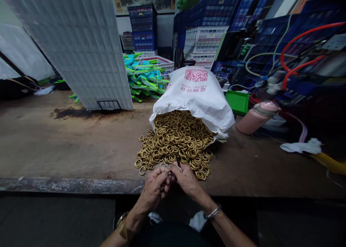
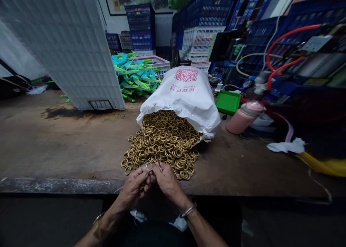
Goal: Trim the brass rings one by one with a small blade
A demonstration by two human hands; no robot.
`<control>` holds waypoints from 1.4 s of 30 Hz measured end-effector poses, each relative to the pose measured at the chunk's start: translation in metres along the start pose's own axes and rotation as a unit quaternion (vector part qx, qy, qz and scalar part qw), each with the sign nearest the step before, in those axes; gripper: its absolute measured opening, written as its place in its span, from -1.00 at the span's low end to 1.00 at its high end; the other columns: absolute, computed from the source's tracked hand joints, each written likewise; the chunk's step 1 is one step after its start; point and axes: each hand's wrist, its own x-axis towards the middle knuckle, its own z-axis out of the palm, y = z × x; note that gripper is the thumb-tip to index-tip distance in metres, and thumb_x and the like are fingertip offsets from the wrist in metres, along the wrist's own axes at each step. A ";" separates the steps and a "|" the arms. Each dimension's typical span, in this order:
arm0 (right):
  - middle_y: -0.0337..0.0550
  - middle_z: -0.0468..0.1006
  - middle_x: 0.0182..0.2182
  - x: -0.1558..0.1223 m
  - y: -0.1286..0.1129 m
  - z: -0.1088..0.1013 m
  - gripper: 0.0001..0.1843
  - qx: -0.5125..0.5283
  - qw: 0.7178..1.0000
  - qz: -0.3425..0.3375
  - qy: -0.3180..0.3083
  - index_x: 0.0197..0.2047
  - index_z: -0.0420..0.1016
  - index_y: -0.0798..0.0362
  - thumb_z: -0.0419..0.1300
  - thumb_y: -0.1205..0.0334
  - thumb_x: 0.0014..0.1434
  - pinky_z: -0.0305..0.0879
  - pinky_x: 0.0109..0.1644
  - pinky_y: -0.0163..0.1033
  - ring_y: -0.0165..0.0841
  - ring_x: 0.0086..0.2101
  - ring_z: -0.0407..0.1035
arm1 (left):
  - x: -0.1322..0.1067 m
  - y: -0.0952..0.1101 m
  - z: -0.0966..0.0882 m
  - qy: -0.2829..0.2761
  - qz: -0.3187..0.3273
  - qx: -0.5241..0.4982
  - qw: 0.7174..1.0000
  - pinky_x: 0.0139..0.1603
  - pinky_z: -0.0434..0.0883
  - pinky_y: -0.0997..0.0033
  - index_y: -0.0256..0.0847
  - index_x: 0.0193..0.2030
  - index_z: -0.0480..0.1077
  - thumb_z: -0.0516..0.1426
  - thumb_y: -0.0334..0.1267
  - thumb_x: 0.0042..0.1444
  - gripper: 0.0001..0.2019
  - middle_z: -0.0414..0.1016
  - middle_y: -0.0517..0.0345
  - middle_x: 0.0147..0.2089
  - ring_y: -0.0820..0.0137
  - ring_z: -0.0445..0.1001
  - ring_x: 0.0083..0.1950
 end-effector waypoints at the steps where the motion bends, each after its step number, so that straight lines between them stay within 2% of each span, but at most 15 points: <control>1: -0.32 0.25 -0.64 -0.001 0.001 -0.001 -0.66 -0.013 1.000 -0.006 0.004 -0.54 0.25 0.07 -0.10 0.07 0.14 0.08 -0.47 -0.38 -0.48 -0.58 0.15 | 0.000 0.001 0.000 0.000 0.001 -0.008 1.000 -0.71 -0.05 0.67 -0.23 -0.43 0.23 0.11 -0.06 -0.01 -0.74 0.23 0.32 -0.58 0.65 0.12 -0.67; 5: -0.26 0.37 -0.56 -0.006 0.006 -0.004 -0.77 -0.173 0.983 -0.061 0.027 -0.40 0.34 0.06 -0.11 0.24 0.15 0.05 -0.42 -0.38 -0.45 -0.52 0.22 | 0.001 0.000 0.000 0.026 0.015 -0.001 1.000 -0.70 0.00 0.68 -0.22 -0.43 0.21 0.13 -0.05 -0.02 -0.73 0.22 0.35 -0.60 0.66 0.12 -0.68; 7: -0.24 0.43 -0.51 -0.010 0.011 -0.003 -0.79 -0.260 0.962 -0.078 0.001 -0.34 0.34 0.04 -0.09 0.39 0.07 0.02 -0.41 -0.37 -0.44 -0.49 0.26 | 0.002 -0.001 -0.001 0.033 0.029 0.016 0.999 -0.70 0.01 0.66 -0.21 -0.41 0.22 0.12 -0.03 -0.01 -0.72 0.21 0.36 -0.62 0.65 0.10 -0.69; 9: -0.23 0.47 -0.48 -0.013 0.015 -0.001 -0.71 -0.326 0.942 -0.079 -0.020 -0.30 0.34 0.03 -0.08 0.49 -0.04 -0.01 -0.40 -0.37 -0.42 -0.46 0.30 | 0.002 -0.001 -0.001 0.037 0.040 0.032 0.998 -0.70 0.00 0.65 -0.21 -0.41 0.22 0.10 -0.01 0.00 -0.72 0.18 0.38 -0.65 0.64 0.07 -0.70; 12: -0.19 0.50 -0.43 -0.015 0.016 0.001 -0.66 -0.390 0.918 -0.070 -0.024 -0.27 0.32 0.04 -0.07 0.54 -0.10 -0.04 -0.39 -0.35 -0.41 -0.41 0.33 | 0.002 0.000 -0.001 0.050 0.051 0.058 0.996 -0.68 0.00 0.64 -0.22 -0.42 0.23 0.09 -0.02 0.00 -0.72 0.17 0.38 -0.66 0.64 0.05 -0.69; 17: -0.13 0.51 -0.42 -0.012 0.009 0.006 -0.70 -0.462 0.886 -0.030 -0.031 -0.22 0.30 0.09 -0.04 0.50 -0.05 -0.06 -0.40 -0.31 -0.34 -0.41 0.36 | -0.001 -0.002 -0.007 0.062 0.036 0.066 0.995 -0.67 0.01 0.66 -0.22 -0.49 0.20 0.11 -0.06 -0.01 -0.73 0.20 0.35 -0.63 0.63 0.10 -0.66; 22: -0.08 0.53 -0.36 -0.012 0.001 0.025 -0.69 -0.480 0.876 -0.025 -0.033 -0.19 0.31 0.09 -0.08 0.52 0.01 0.00 -0.38 -0.31 -0.33 -0.36 0.39 | -0.011 -0.006 -0.023 0.074 -0.006 0.015 0.997 -0.69 -0.04 0.67 -0.21 -0.47 0.19 0.10 -0.05 0.00 -0.73 0.20 0.36 -0.61 0.65 0.08 -0.67; 26: -0.10 0.54 -0.35 -0.007 0.004 0.037 -0.63 -0.484 0.874 -0.035 -0.033 -0.10 0.28 0.08 -0.08 0.53 0.02 0.00 -0.40 -0.30 -0.33 -0.38 0.41 | -0.028 -0.004 -0.032 0.078 -0.018 -0.030 0.996 -0.68 -0.04 0.68 -0.21 -0.44 0.21 0.14 -0.06 -0.02 -0.73 0.21 0.35 -0.59 0.66 0.10 -0.66; 31: -0.12 0.52 -0.45 0.003 0.013 0.033 -0.69 -0.489 0.872 -0.001 0.002 -0.26 0.32 0.08 -0.10 0.55 0.01 -0.01 -0.41 -0.29 -0.34 -0.43 0.39 | -0.043 -0.004 -0.034 0.027 -0.062 -0.085 0.994 -0.69 -0.05 0.67 -0.22 -0.40 0.26 0.18 -0.05 -0.06 -0.72 0.21 0.34 -0.61 0.66 0.08 -0.67; 35: -0.12 0.52 -0.37 0.007 0.017 0.035 -0.66 -0.476 0.879 -0.026 0.021 -0.16 0.26 0.08 -0.04 0.52 -0.03 0.00 -0.38 -0.31 -0.35 -0.37 0.39 | -0.035 -0.008 -0.039 0.020 -0.062 -0.132 0.989 -0.72 -0.05 0.67 -0.26 -0.44 0.28 0.15 -0.03 -0.03 -0.70 0.26 0.25 -0.51 0.66 0.10 -0.64; 38: -0.11 0.51 -0.32 0.009 0.017 0.040 -0.70 -0.493 0.870 -0.011 0.020 -0.13 0.24 0.05 0.01 0.45 0.02 0.01 -0.36 -0.30 -0.31 -0.35 0.39 | -0.026 -0.009 -0.045 0.013 -0.058 -0.143 0.988 -0.71 -0.01 0.67 -0.30 -0.41 0.32 0.14 -0.06 0.00 -0.71 0.30 0.19 -0.45 0.66 0.12 -0.62; 42: -0.10 0.51 -0.33 0.012 0.020 0.044 -0.72 -0.504 0.864 0.006 0.012 -0.12 0.21 0.05 0.05 0.39 0.05 0.03 -0.34 -0.28 -0.27 -0.33 0.39 | -0.020 -0.009 -0.051 0.020 -0.062 -0.177 0.982 -0.70 -0.01 0.66 -0.22 -0.35 0.30 0.15 -0.12 -0.01 -0.78 0.35 0.19 -0.40 0.64 0.17 -0.61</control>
